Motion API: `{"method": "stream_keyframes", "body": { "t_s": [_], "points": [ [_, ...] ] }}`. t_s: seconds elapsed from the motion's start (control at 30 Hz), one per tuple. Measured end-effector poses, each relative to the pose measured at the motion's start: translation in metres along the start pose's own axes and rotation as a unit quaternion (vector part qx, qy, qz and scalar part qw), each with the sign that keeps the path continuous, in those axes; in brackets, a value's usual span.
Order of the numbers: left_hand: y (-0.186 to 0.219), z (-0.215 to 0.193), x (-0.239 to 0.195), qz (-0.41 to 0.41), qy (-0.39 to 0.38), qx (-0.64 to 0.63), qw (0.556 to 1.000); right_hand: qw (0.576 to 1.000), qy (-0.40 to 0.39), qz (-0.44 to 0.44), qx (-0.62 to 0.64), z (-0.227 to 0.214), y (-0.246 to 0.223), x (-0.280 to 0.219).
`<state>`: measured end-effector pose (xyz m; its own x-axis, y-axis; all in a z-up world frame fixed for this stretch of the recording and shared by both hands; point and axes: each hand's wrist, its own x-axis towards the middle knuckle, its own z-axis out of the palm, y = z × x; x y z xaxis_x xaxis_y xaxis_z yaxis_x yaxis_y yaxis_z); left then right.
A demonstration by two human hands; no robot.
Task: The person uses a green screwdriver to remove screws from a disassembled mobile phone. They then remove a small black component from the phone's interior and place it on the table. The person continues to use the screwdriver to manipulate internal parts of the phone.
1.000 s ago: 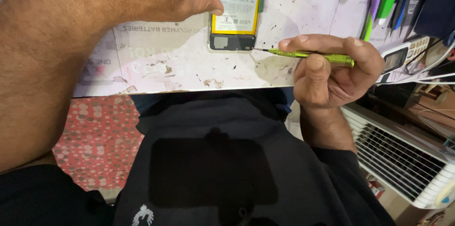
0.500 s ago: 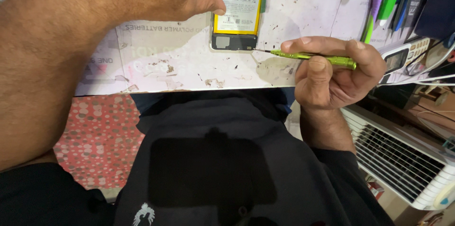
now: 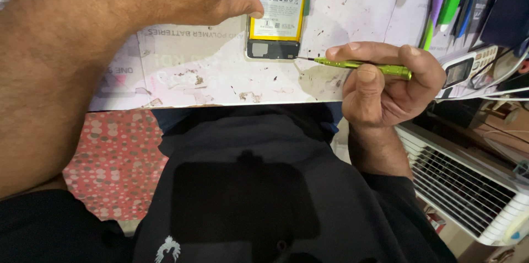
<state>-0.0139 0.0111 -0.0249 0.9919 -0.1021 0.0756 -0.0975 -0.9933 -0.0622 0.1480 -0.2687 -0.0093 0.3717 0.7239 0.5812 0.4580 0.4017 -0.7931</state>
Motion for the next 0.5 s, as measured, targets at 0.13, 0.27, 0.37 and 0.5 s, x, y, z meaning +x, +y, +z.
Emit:
{"method": "stream_keyframes", "body": {
  "t_s": [0.13, 0.27, 0.37, 0.5],
  "points": [
    [0.001, -0.002, 0.003, -0.006, -0.038, -0.010, 0.999, 1.000, 0.012, 0.010, -0.003, 0.003, -0.004, -0.003],
    [0.001, -0.006, 0.004, -0.003, -0.052, -0.015, 0.999, 1.000, 0.002, -0.003, -0.024, 0.004, -0.007, -0.002],
    [0.003, -0.007, 0.004, -0.017, -0.051, -0.042, 0.998, 0.997, -0.027, -0.036, -0.062, 0.003, -0.009, 0.001],
    [0.005, -0.005, 0.007, -0.048, -0.091, -0.092, 0.990, 0.989, -0.085, -0.061, -0.107, 0.000, -0.018, 0.012]
  ]
}}
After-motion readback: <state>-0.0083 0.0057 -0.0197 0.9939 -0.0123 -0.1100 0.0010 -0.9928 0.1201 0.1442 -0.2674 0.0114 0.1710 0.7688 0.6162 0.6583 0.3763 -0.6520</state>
